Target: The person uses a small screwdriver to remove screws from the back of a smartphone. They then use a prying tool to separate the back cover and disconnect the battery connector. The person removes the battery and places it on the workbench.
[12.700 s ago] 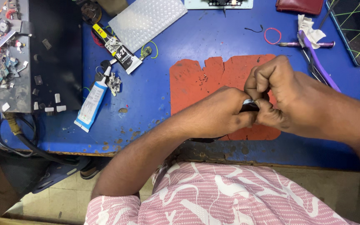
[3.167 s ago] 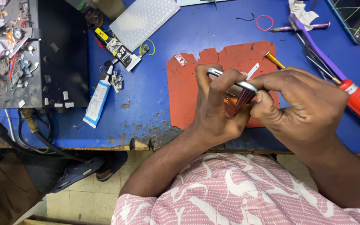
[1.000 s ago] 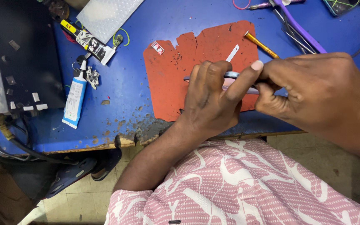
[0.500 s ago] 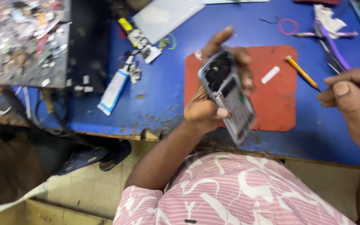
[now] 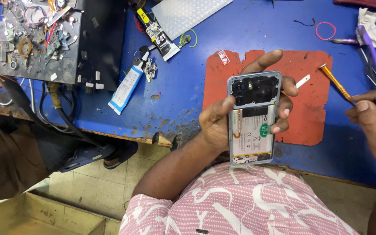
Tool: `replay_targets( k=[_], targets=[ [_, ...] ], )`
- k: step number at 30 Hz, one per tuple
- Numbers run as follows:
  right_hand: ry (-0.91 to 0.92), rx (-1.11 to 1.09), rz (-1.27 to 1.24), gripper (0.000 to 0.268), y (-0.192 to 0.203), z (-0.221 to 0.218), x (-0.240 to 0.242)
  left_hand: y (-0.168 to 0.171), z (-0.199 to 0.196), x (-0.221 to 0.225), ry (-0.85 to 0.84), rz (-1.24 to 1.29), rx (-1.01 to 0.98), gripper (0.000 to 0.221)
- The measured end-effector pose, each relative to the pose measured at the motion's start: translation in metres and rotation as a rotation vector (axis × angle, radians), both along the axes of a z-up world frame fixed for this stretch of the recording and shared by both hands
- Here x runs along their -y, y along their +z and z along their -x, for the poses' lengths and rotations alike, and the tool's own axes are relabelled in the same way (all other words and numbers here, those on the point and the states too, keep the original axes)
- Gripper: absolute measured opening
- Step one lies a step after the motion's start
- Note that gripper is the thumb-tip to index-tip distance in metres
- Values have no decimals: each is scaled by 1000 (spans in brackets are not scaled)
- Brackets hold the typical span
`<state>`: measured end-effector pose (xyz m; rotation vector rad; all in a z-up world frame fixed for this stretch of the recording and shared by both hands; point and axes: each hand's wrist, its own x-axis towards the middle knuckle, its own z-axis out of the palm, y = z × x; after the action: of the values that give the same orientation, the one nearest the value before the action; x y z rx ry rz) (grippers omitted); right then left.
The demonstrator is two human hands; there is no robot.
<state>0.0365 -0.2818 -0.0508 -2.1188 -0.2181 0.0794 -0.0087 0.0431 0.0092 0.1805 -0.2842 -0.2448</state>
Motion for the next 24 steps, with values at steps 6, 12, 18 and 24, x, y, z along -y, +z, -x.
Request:
replay_targets(
  k=[6,12,18,24],
  targets=[
    [44,40,56,17,23,11,-31,-6,-2,-2,16,-27,5,86],
    [99,114,80,10,52,11,-61,-11,-6,-6,27,-127,0,87],
    [16,168,209,8,66,-11,-66,-21,-2,-6,23,-189,-32,82],
    [57,267,350,11,59,-14,-70,-39,2,-3,39,-190,-9,72]
  ],
)
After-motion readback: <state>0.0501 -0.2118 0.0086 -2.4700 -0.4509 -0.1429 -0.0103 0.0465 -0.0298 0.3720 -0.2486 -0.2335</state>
